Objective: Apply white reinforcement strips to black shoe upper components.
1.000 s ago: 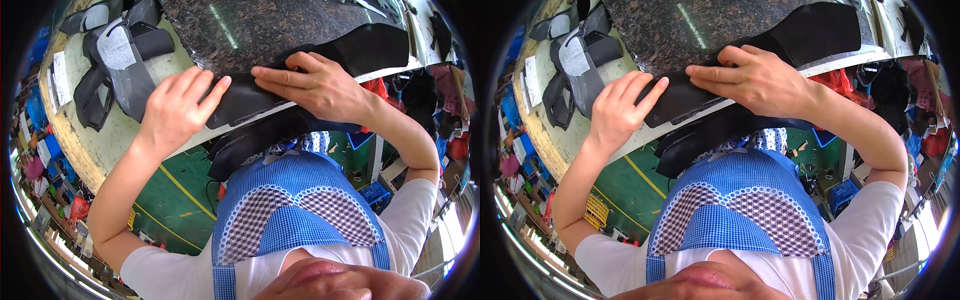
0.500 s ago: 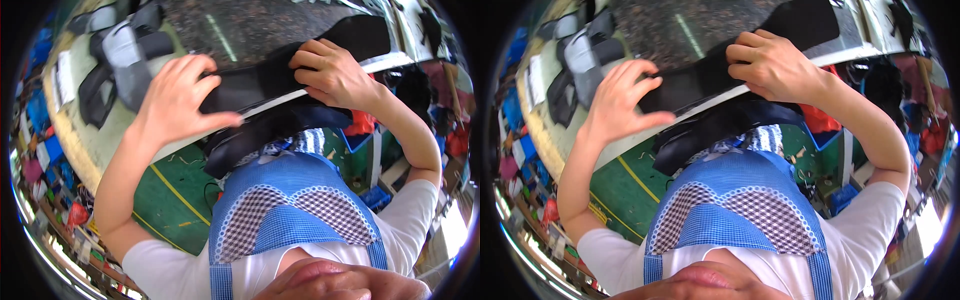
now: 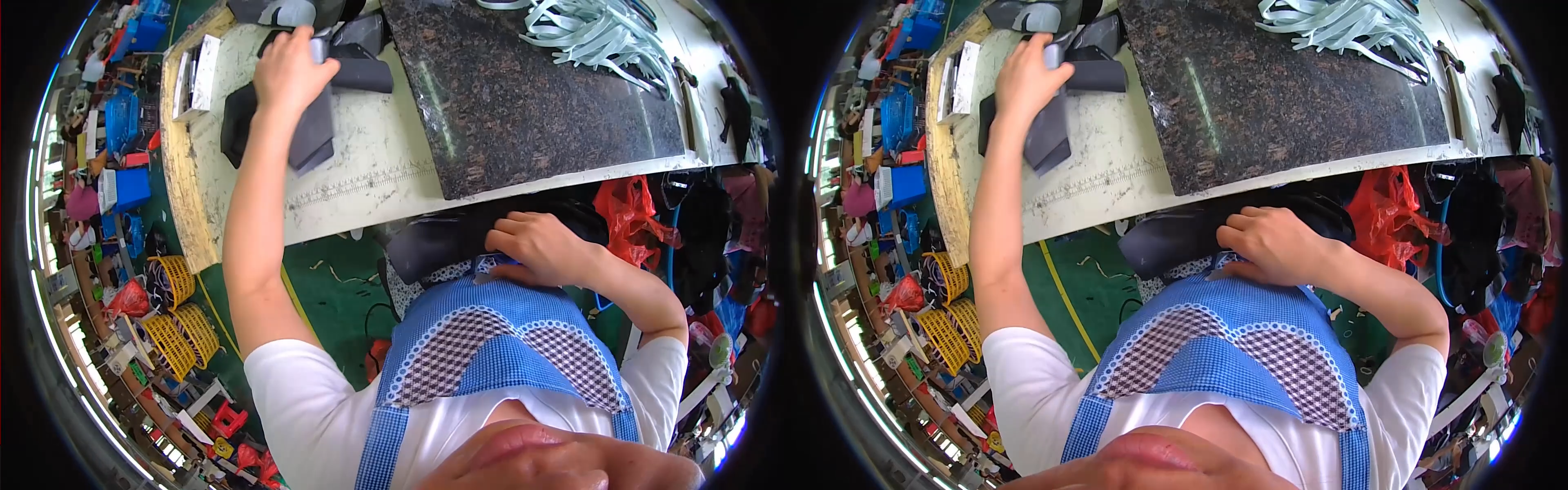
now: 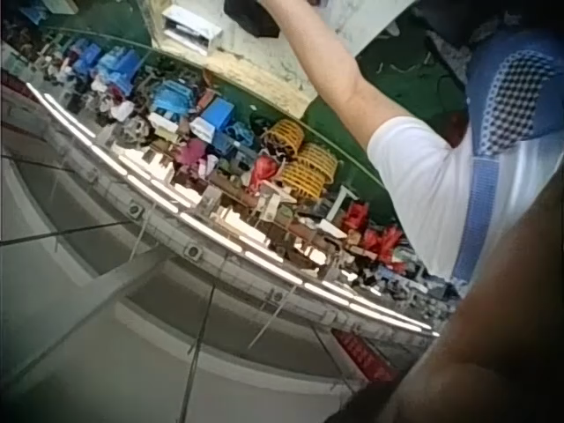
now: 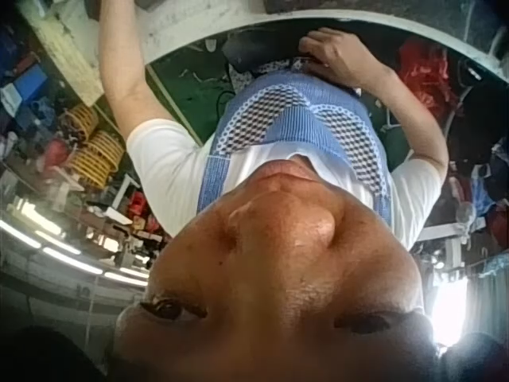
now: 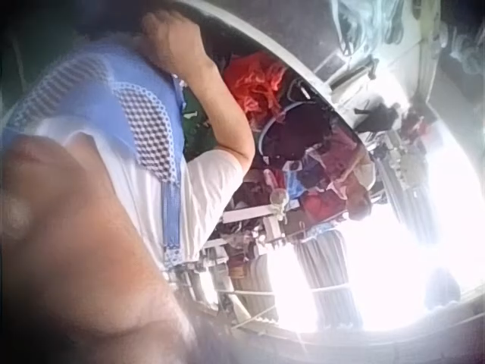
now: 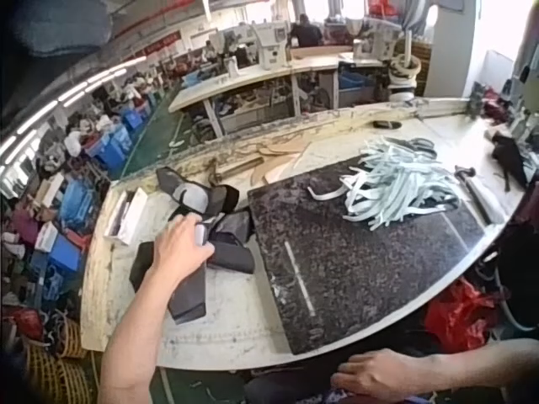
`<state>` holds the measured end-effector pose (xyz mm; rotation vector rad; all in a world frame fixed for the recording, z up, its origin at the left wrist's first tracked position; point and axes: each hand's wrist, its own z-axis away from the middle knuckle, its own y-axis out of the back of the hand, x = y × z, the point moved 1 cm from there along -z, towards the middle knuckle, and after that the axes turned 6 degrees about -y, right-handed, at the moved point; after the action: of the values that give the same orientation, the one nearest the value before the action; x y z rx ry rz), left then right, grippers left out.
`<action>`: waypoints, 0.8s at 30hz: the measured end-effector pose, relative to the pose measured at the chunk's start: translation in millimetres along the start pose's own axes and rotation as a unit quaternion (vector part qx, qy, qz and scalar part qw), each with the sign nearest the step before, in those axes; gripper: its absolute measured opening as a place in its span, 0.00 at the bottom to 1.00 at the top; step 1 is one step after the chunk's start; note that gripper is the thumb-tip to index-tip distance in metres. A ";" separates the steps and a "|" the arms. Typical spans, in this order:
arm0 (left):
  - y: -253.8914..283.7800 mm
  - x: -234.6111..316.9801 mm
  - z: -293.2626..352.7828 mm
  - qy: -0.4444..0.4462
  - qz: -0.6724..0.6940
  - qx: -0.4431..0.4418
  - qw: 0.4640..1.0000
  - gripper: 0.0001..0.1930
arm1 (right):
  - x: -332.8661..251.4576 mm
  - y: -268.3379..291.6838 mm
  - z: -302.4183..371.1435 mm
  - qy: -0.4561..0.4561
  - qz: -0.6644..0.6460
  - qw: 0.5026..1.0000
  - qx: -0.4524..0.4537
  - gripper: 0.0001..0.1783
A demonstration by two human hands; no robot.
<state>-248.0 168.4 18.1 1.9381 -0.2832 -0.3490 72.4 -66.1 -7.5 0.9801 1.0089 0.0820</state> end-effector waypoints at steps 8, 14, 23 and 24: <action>91.2 -19.8 12.2 0.167 0.523 0.053 0.834 0.19 | -2.2 76.8 -20.9 -0.042 -0.213 0.958 0.185 0.07; 117.6 37.4 -38.3 -0.083 0.192 0.326 0.922 0.12 | -13.9 73.7 -55.9 0.100 -0.173 0.961 0.193 0.09; 7.8 210.7 71.0 -0.410 0.400 0.013 0.820 0.14 | 6.3 111.7 28.5 0.030 -0.162 0.974 0.157 0.10; 7.8 210.6 79.3 -0.382 0.425 -0.035 0.820 0.16 | 17.0 129.3 36.1 0.016 -0.139 0.974 0.179 0.10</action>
<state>-82.1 22.9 -26.8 1.3193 -1.5729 -0.4977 155.4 -5.1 80.2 1.1539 1.2076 -0.3284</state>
